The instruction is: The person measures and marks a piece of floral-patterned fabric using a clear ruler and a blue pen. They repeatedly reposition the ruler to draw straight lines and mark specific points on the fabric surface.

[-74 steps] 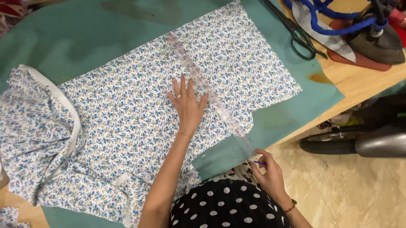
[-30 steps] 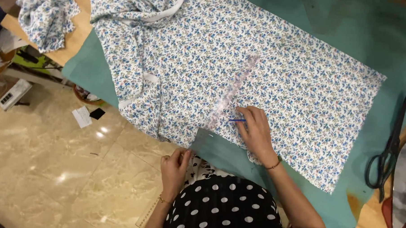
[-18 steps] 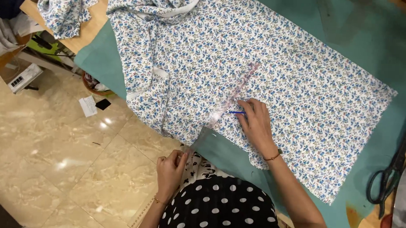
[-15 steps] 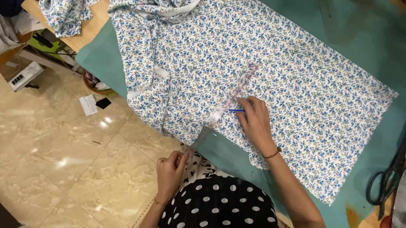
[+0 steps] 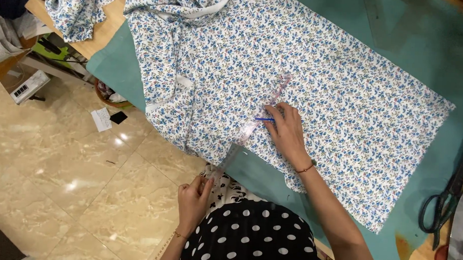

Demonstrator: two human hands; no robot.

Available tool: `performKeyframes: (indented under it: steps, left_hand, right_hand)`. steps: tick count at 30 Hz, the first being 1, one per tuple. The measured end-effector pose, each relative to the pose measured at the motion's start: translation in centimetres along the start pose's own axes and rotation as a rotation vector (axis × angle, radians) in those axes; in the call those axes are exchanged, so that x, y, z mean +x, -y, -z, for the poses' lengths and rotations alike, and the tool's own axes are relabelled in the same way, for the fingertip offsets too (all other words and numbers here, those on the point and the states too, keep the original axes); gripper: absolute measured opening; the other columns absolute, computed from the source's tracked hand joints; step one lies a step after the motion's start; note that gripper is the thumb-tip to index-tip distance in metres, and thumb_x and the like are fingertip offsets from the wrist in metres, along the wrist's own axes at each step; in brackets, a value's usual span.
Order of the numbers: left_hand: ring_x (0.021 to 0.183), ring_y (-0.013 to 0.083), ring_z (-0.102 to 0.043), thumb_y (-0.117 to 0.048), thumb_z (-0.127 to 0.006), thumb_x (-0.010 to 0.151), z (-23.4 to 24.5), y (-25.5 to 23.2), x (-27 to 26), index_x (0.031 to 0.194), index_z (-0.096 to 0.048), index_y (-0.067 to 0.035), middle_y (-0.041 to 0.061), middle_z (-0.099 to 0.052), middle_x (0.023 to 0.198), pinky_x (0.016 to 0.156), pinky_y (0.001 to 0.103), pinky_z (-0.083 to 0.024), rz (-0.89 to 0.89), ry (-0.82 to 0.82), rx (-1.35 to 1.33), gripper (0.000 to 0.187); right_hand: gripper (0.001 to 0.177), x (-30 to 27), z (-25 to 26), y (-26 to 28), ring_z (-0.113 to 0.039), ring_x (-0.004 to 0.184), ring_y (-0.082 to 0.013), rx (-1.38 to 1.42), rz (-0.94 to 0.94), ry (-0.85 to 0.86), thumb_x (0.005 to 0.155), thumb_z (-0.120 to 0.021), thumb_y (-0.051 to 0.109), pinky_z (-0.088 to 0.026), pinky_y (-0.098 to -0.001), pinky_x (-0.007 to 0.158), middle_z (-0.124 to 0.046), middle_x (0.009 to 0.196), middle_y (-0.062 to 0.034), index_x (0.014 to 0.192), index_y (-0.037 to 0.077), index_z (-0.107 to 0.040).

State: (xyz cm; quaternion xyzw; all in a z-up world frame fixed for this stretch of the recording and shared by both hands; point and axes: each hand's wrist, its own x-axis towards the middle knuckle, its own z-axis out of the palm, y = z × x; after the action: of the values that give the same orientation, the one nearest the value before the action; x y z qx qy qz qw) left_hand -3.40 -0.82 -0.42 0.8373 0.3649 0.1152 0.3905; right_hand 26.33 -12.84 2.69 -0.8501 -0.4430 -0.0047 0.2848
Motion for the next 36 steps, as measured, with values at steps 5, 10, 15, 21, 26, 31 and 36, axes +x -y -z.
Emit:
performKeyframes:
  steps: [5,10,15,21,26,31,36]
  left_hand:
    - [0.046,0.0226,-0.048,-0.034,-0.067,0.094,0.1,0.0,0.0,0.079,-0.070,-0.008,0.005,-0.053,0.049,0.071,0.036,-0.041,0.001,0.012,-0.001,0.030]
    - [0.046,0.0232,-0.047,-0.034,-0.068,0.094,0.2,0.0,-0.1,0.081,-0.071,-0.008,0.005,-0.052,0.048,0.070,0.035,-0.041,0.011,0.015,0.011,0.029]
    - [0.045,0.0232,-0.047,-0.034,-0.067,0.094,0.0,0.2,-0.1,0.080,-0.071,-0.008,0.005,-0.051,0.047,0.070,0.036,-0.041,0.033,0.032,0.018,0.030]
    - [0.069,0.0231,-0.062,-0.030,-0.072,0.091,0.0,-0.9,0.6,0.105,-0.069,-0.007,0.006,-0.069,0.080,0.077,0.040,-0.041,-0.020,-0.041,0.104,0.028]
    - [0.115,0.0339,-0.057,-0.018,-0.073,0.088,-2.3,-3.3,3.8,0.118,-0.065,-0.006,0.012,-0.063,0.124,0.101,0.048,-0.041,-0.429,-0.125,0.220,0.033]
    - [0.121,0.0341,-0.059,-0.006,-0.063,0.095,-6.3,-7.2,10.5,0.122,-0.063,-0.003,0.014,-0.064,0.130,0.103,0.046,-0.045,-0.621,-0.049,0.067,0.027]
    - [0.115,0.0357,-0.062,0.000,-0.058,0.095,-8.2,-9.5,14.5,0.119,-0.061,0.000,0.018,-0.065,0.126,0.097,0.045,-0.051,-0.686,-0.073,0.060,0.024]
  right_hand:
    - [0.045,0.3,-0.7,-0.2,-0.051,0.122,-0.0378,-0.016,0.004,-0.022,0.092,-0.075,0.020,-0.042,-0.0469,0.104,-0.053,0.135,-0.0198,0.134,0.008,-0.065]
    - [0.045,0.7,-0.8,-0.1,-0.050,0.122,-0.0385,-0.020,-0.005,0.004,0.092,-0.076,0.022,-0.041,-0.0478,0.105,-0.052,0.139,-0.0206,0.133,0.008,-0.065]
    - [0.044,0.8,-1.0,-0.2,-0.050,0.123,-0.0383,-0.015,0.009,-0.015,0.090,-0.076,0.023,-0.041,-0.0479,0.105,-0.052,0.139,-0.0194,0.131,0.008,-0.067]
    - [0.041,1.0,-1.1,-0.3,-0.049,0.119,-0.0359,-0.021,-0.010,0.016,0.090,-0.077,0.023,-0.041,-0.0465,0.104,-0.052,0.139,-0.0184,0.128,0.008,-0.070]
    - [0.040,0.9,-1.8,-0.9,-0.050,0.122,-0.0353,-0.030,0.005,0.013,0.090,-0.077,0.023,-0.041,-0.0459,0.103,-0.054,0.137,-0.0180,0.126,0.007,-0.070]
    - [0.038,0.7,-1.9,-1.1,-0.051,0.122,-0.0357,0.007,0.004,0.006,0.091,-0.076,0.018,-0.042,-0.0471,0.104,-0.054,0.136,-0.0179,0.126,0.007,-0.069]
    - [0.034,0.9,-0.2,-1.3,-0.054,0.124,-0.0332,0.136,-0.078,0.015,0.090,-0.073,0.010,-0.046,-0.0450,0.106,-0.058,0.136,-0.0144,0.123,0.009,-0.070]
